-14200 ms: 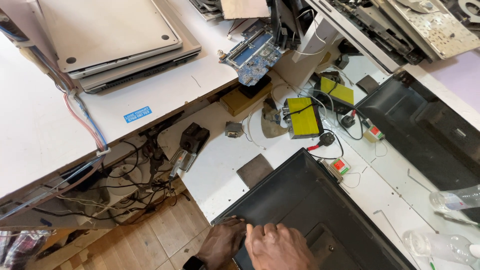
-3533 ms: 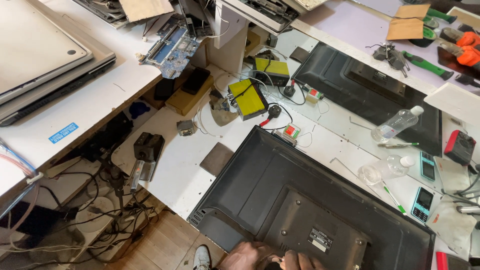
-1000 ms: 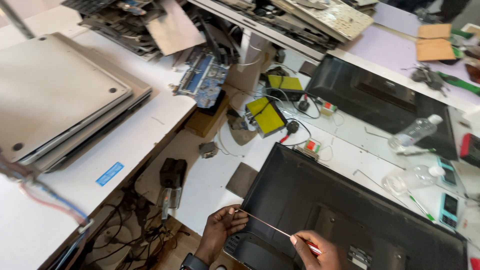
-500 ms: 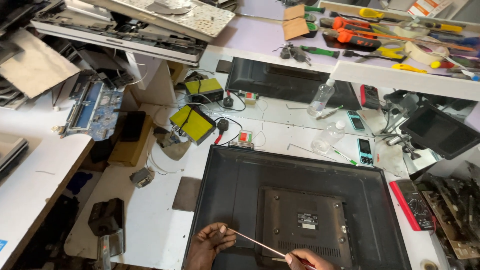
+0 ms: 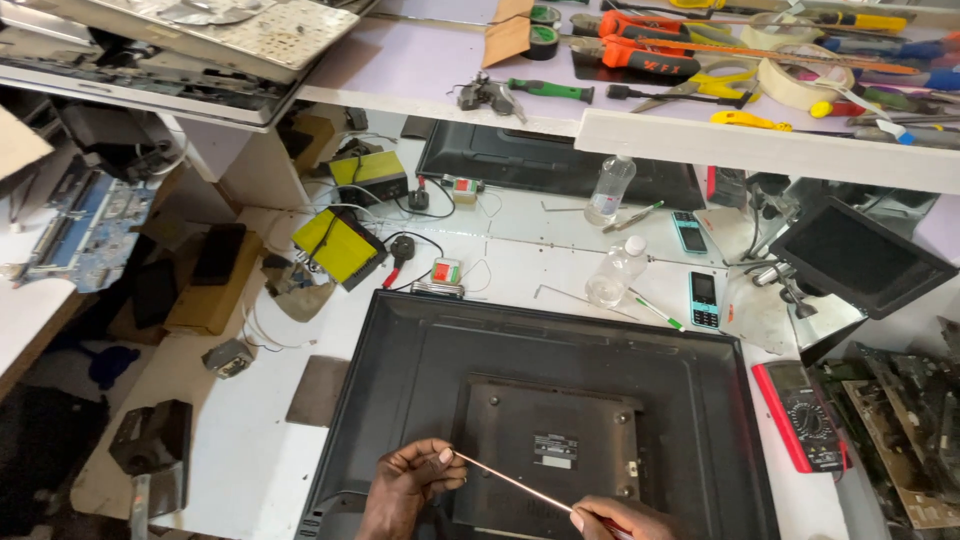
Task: Using a screwdriver to remove or install screws on the back panel of a television set on a repair workbench.
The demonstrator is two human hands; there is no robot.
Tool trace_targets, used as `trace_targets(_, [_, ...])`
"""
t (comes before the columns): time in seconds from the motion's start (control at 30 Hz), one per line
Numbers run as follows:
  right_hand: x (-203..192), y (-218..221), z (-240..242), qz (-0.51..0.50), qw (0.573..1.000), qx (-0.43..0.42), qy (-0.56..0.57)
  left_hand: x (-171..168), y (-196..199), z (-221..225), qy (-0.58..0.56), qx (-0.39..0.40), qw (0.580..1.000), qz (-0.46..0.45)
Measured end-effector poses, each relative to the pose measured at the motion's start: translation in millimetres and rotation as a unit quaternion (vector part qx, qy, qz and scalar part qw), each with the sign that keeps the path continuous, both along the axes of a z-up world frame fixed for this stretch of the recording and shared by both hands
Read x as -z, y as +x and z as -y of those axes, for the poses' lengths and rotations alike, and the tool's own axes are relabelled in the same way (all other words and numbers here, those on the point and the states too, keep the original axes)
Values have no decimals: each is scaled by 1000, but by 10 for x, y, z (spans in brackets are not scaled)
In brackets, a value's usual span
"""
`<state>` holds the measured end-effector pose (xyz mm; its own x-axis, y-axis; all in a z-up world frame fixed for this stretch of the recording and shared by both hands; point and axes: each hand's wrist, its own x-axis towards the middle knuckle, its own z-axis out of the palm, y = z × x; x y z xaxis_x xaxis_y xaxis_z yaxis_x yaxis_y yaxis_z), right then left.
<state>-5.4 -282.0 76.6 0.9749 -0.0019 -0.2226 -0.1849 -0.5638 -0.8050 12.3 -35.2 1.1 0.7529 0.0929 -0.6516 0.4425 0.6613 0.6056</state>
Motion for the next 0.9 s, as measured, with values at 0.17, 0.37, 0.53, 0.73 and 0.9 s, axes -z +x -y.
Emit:
trace_targets(0.17, [-119, 181, 515, 50, 997, -22, -46, 112, 144, 524, -23, -10, 999, 28])
trace_targets(0.37, [-268, 417, 952, 114, 991, -57, -43, 136, 231, 936, -26, -32, 997, 58])
trace_targets(0.53, [-221, 556, 1079, 115, 985, -85, -94, 216, 284, 1038, -68, -39, 997, 19])
trace_targets(0.73, [-272, 676, 1017, 27, 994, 10, -107, 90, 399, 958, -20, -15, 1000, -8])
trace_targets(0.9, [20, 819, 1152, -95, 992, 48, 62, 205, 542, 922, -42, 59, 996, 44])
